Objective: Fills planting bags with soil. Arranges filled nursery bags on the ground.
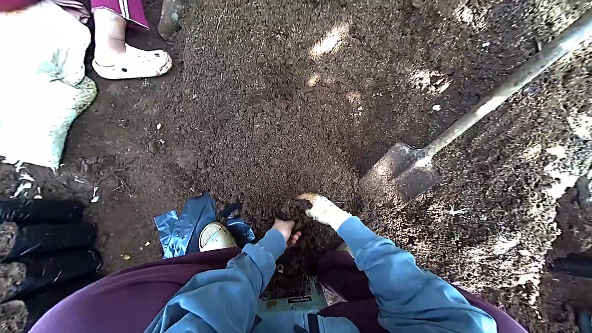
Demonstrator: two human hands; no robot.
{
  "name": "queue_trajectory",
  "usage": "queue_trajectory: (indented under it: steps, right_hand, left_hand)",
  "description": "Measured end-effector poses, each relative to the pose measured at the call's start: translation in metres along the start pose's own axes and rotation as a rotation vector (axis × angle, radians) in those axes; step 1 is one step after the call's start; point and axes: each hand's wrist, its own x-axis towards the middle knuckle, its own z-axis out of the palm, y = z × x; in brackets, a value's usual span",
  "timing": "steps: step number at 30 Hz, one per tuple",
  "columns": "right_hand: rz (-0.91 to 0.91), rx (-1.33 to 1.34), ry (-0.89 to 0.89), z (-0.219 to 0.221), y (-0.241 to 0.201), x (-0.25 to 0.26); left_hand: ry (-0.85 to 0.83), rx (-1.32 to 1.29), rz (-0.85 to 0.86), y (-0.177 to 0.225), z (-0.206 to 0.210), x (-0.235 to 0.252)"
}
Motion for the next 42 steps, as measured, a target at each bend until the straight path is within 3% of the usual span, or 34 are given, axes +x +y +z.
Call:
queue_trajectory:
  steps: [4, 8, 13, 16, 18, 21, 26, 29, 32, 34, 37, 39, 42]
  right_hand:
    - [0.018, 0.234, -0.075, -0.008, 0.008, -0.010]
    - [0.246, 0.654, -0.050, -0.004, 0.017, -0.007]
    - [0.279, 0.732, -0.055, 0.002, 0.017, -0.008]
    - [0.175, 0.768, -0.167, 0.002, 0.032, -0.008]
    - [0.108, 0.725, -0.243, 0.004, 0.039, -0.011]
    - [0.126, 0.588, -0.180, 0.014, 0.032, -0.007]
    - [0.170, 0.078, -0.027, 0.021, 0.003, 0.001]
    - [0.178, -0.074, -0.087, 0.017, -0.006, 0.000]
    - [0.141, 0.111, -0.203, -0.003, 0.004, 0.007]
    - [0.140, 0.218, -0.255, -0.010, 0.004, 0.011]
    - [0.126, -0.060, -0.283, -0.011, -0.015, 0.019]
    - [0.118, -0.264, -0.290, -0.008, -0.029, 0.018]
    - [0.093, -0.354, -0.238, 0.001, -0.030, 0.017]
  left_hand:
    - [-0.104, 0.027, -0.050, 0.008, -0.018, -0.005]
    - [-0.123, 0.013, -0.059, 0.012, -0.036, 0.005]
    - [-0.045, 0.134, -0.022, 0.013, -0.049, 0.011]
    - [-0.039, 0.216, 0.007, 0.016, -0.051, 0.009]
    - [-0.067, 0.236, 0.026, 0.015, -0.049, 0.014]
    - [-0.065, 0.382, 0.126, 0.015, -0.040, 0.021]
    - [0.089, 0.586, 0.287, 0.021, -0.027, 0.027]
    - [0.141, 0.654, 0.318, 0.010, -0.024, 0.024]
    - [0.083, 0.290, 0.339, -0.010, -0.022, 0.016]
    - [0.035, 0.018, 0.204, -0.022, -0.016, 0.010]
    - [-0.044, -0.095, 0.046, -0.026, -0.008, 0.009]
    - [-0.056, -0.186, 0.056, -0.023, -0.002, 0.008]
    - [0.016, -0.204, 0.115, -0.020, 0.003, 0.013]
